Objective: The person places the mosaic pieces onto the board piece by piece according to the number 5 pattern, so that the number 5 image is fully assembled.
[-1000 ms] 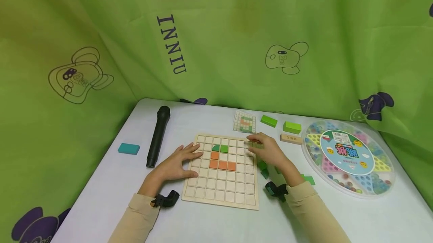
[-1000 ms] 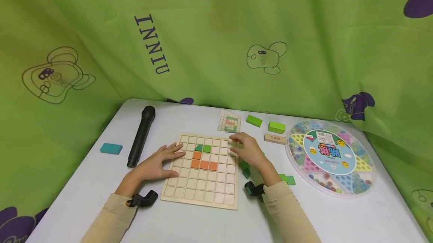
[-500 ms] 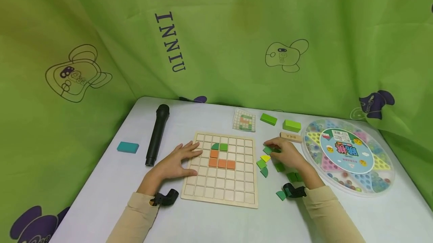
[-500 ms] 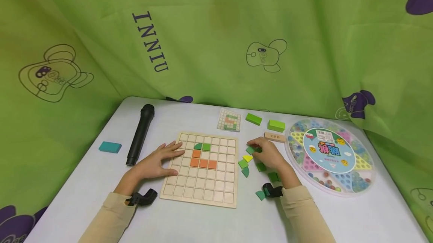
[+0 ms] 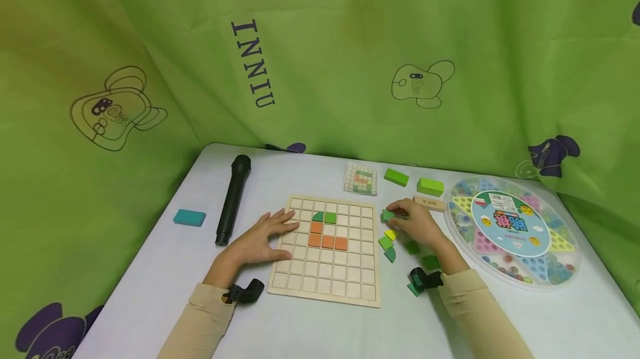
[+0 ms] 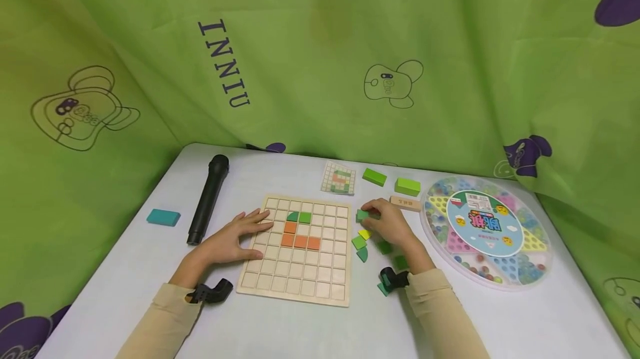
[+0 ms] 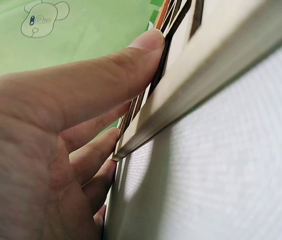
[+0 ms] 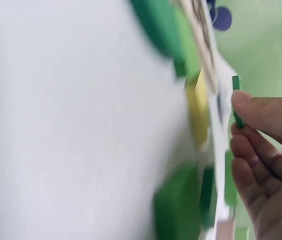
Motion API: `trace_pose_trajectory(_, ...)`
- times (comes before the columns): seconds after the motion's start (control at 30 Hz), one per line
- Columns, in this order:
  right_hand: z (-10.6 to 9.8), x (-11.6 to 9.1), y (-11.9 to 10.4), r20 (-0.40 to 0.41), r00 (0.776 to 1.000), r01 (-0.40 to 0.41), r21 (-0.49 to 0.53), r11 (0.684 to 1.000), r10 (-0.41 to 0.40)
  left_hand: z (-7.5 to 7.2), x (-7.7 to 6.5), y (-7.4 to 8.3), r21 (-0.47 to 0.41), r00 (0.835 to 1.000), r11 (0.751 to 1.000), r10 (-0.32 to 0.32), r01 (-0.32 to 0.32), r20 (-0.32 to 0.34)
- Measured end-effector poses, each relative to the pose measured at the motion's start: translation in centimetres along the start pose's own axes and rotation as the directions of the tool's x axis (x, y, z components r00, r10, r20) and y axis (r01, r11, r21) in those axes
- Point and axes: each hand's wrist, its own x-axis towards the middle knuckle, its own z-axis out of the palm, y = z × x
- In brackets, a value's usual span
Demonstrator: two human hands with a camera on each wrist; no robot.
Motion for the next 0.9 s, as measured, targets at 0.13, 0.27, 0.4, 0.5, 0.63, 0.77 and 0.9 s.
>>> trace_pose_trajectory(0.13,0.7,0.7,-1.5,-0.029,1.000,0.002,0.078,0.997,0.001,0.0,0.0,0.1,0.004,1.000,1.000,-0.004,0.004,0.007)
trace_pose_trajectory(0.27,1.8,1.5,-2.9,-0.035,0.998,0.050,0.118,0.992,-0.047,0.0,0.0,0.1,0.006,1.000,1.000,-0.011,0.011,0.004)
trace_pose_trajectory(0.4,3.1,2.4,-4.3,-0.009,0.996,0.086,0.135,0.987,-0.085,0.1,0.1,0.0,0.007,1.000,1.000,-0.010,0.010,-0.002)
trace_pose_trajectory(0.5,4.0,3.0,-5.1,0.032,0.996,0.083,0.145,0.986,-0.088,0.2,0.0,-0.1,0.007,1.000,1.000,-0.004,0.004,-0.007)
trace_pose_trajectory(0.63,4.9,3.3,-6.0,0.099,0.992,0.066,0.124,0.990,-0.078,0.4,0.1,-0.1,-0.002,1.000,1.000,-0.018,0.018,0.002)
trace_pose_trajectory(0.77,5.5,3.4,-6.2,0.131,0.990,0.051,0.064,0.997,-0.059,0.3,0.1,-0.2,-0.002,1.000,1.000,-0.022,0.022,0.014)
trace_pose_trajectory(0.9,5.9,3.7,-6.4,0.128,0.990,0.060,0.030,0.998,-0.063,0.1,0.1,-0.2,-0.002,1.000,1.000,-0.018,0.018,0.002)
